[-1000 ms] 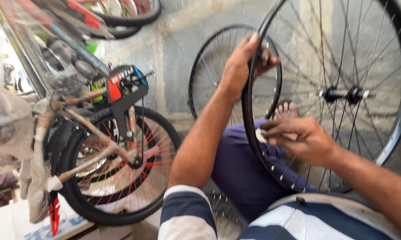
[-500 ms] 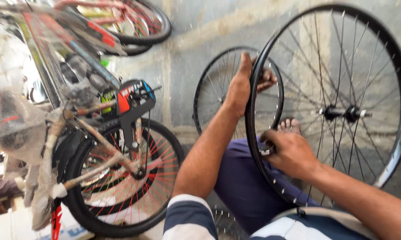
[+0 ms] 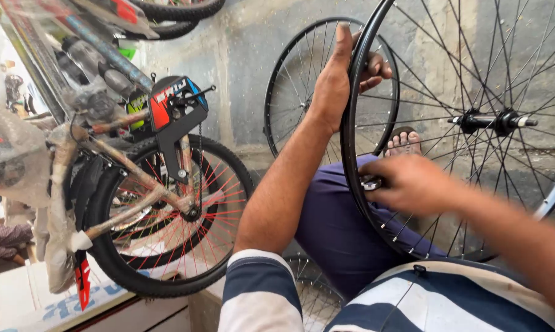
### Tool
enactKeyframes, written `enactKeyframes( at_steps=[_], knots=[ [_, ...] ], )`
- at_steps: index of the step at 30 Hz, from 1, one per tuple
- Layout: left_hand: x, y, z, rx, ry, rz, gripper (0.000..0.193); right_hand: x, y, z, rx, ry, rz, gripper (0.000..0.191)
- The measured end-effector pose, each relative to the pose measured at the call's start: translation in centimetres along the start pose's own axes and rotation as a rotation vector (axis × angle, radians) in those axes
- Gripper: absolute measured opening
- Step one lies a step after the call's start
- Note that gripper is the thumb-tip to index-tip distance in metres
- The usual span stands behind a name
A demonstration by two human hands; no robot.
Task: The person sits on the floor and uses a small metal tool to adjust the spokes of a bicycle wheel held between their legs. They repeatedly rotate the wheel and tighten or loosen individual spokes.
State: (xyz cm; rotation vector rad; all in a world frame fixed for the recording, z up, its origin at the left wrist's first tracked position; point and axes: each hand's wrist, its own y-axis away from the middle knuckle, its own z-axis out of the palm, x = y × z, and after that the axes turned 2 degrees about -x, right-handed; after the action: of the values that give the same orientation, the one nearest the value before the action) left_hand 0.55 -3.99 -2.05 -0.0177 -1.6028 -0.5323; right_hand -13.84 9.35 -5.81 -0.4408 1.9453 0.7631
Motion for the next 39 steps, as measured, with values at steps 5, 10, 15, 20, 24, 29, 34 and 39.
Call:
enactKeyframes(
  at_steps=[5,10,15,20,24,29,34,39],
  knots=[
    [-0.4,-0.1,-0.1,0.004,-0.023,0.03,0.086,-1.6,1.4,-0.6,0.173,-0.104,-0.039,0.039],
    [-0.5,0.0,0.0,-0.011,-0.008,0.025,0.084,-0.1,1.5,-0.6,0.233,0.03,-0.413,0.038],
    [-0.4,0.1,0.4,0.004,-0.04,0.051,0.072,1.0,1.1,-0.5,-0.009,-0.241,-0.042,0.032],
    [-0.1,0.0,0.3,0.002,-0.085,0.071,0.072,-0.2,0.5,1.1,0.215,0.26,0.028,0.039],
    [-0.3,0.2,0.2,-0.01,-0.092,0.089,0.072,2.8,-0.7,-0.9,-0.255,-0.184,-0.24,0.057],
    [-0.6,-0.1,0.0,-0.01,-0.098,0.09,0.073,2.5,0.8,2.3,0.603,0.479,-0.739,0.02],
    [-1.3,-0.5,-0.4,-0.015,-0.031,0.099,0.07,2.0,0.9,-0.2,0.029,-0.029,-0.28,0.035],
    [-2.3,-0.8,-0.2,0.04,-0.125,0.119,0.065,3.0,0.3,-1.0,-0.068,-0.213,-0.107,0.031]
  ],
)
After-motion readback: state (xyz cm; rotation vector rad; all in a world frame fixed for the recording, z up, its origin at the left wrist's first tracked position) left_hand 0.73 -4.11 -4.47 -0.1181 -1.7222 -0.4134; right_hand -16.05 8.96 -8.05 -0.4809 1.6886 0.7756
